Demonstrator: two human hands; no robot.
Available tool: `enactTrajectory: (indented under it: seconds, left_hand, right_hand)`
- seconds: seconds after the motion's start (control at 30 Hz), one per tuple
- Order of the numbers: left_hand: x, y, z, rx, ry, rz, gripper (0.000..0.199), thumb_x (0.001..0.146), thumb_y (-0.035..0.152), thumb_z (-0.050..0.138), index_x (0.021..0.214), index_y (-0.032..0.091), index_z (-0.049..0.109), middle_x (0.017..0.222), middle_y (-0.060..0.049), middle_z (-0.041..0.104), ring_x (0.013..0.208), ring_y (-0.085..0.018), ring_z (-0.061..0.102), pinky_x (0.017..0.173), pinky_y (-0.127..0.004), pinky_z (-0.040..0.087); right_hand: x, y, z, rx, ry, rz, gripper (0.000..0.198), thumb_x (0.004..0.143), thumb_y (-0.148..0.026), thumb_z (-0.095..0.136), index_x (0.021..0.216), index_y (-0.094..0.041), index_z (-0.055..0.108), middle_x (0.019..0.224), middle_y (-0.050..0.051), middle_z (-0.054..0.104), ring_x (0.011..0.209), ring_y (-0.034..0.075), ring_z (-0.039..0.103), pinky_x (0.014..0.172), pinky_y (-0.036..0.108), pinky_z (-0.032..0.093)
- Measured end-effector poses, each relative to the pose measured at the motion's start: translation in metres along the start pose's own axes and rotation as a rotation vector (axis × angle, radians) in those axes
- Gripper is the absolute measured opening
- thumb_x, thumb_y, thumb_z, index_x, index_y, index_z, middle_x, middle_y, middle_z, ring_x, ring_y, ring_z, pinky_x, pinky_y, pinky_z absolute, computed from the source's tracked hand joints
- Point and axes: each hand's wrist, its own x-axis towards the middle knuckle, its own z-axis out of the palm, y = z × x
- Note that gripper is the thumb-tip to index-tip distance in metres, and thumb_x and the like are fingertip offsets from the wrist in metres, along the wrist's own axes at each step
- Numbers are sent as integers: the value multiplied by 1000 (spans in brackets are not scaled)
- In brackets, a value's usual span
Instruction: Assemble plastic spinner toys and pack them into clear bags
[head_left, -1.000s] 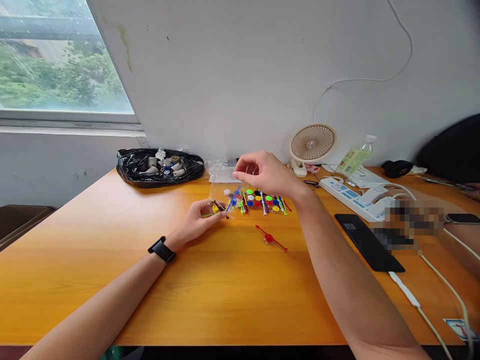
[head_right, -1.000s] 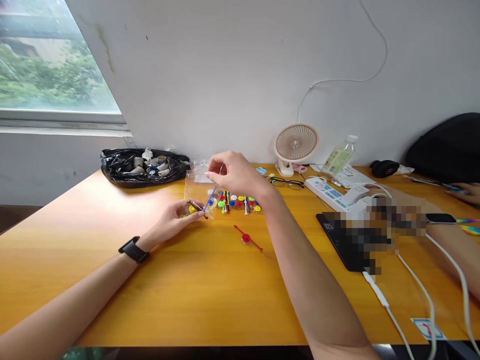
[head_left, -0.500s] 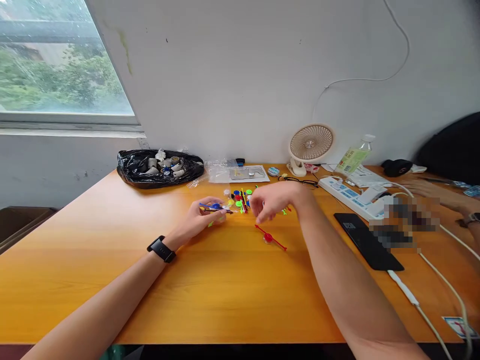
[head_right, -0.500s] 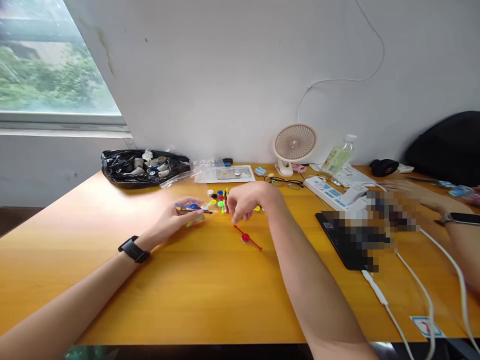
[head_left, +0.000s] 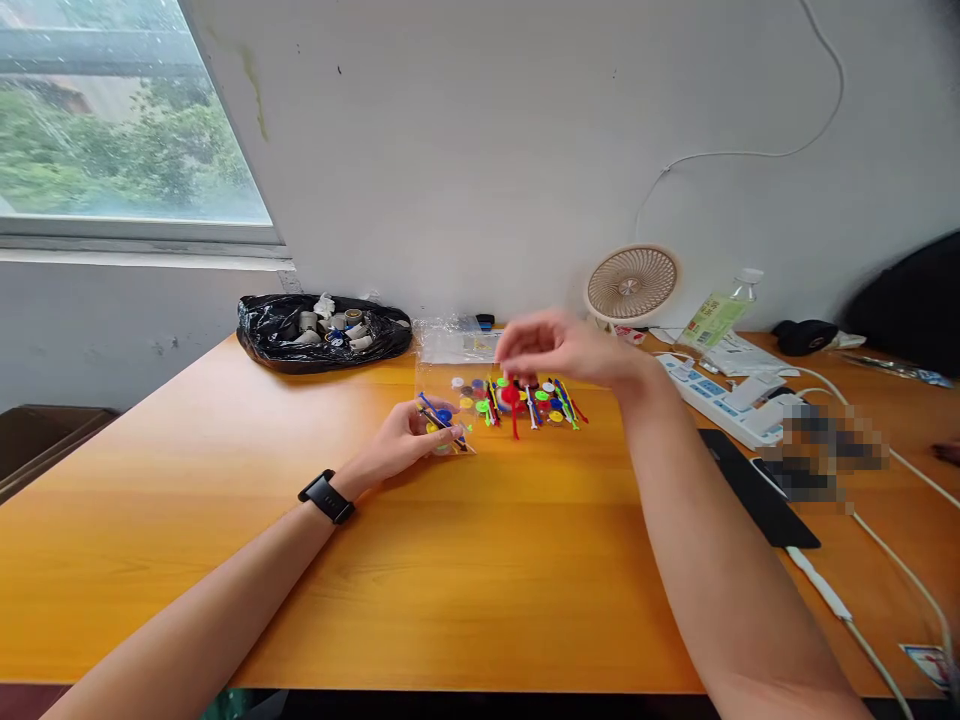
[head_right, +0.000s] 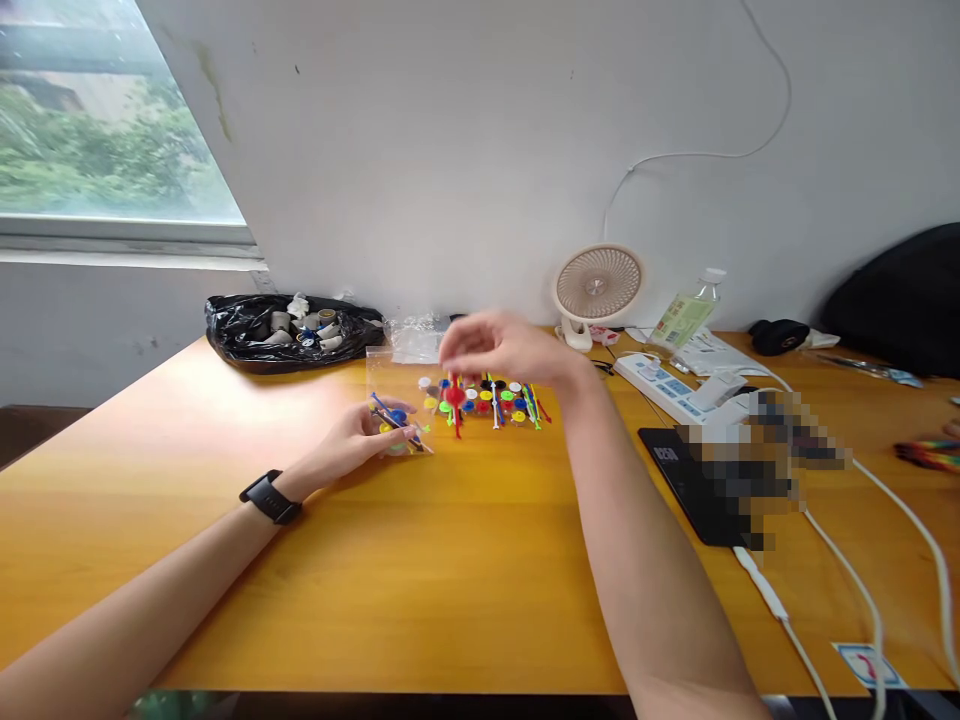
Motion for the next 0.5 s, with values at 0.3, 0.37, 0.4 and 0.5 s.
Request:
enactTrajectory:
  seconds: [0.3,0.37,0.4,0.5]
  left_hand:
    - [-4,4,7,-29,-83,19,50,84,48,85,119,15,71,101,-9,79,91,-25,78,80,-32,61]
    - [-4,5,7,-32,-85,19,50,84,48,85,119,15,71,102,-9,79,92,-25,78,80,-32,61]
    - [-4,6,7,-27,-80,24,50,84,47,84,119,15,70,101,-9,80,92,-25,77,80,-32,61]
    - [-4,7,6,6,-65,46,47,85,45,84,117,14,71,101,-9,80,92,-24,77,83,-32,60]
  right_hand:
    - [15,-23,24,-84,540,-285,28,94,-48,72,100,-22,65,93,5,70,83,18,67,76,33,57]
    - [18,-22,31,-123,486,-311,23,95,-43,69,97,-20,66,90,4,69,81,17,66,75,32,55]
    - [18,-21,33,-147,461,-311,20,96,-40,68,96,-19,67,88,4,69,80,16,65,74,31,53]
    - [17,-20,36,-214,353,-251,17,97,-35,65,97,-18,68,85,3,69,77,15,64,71,29,50]
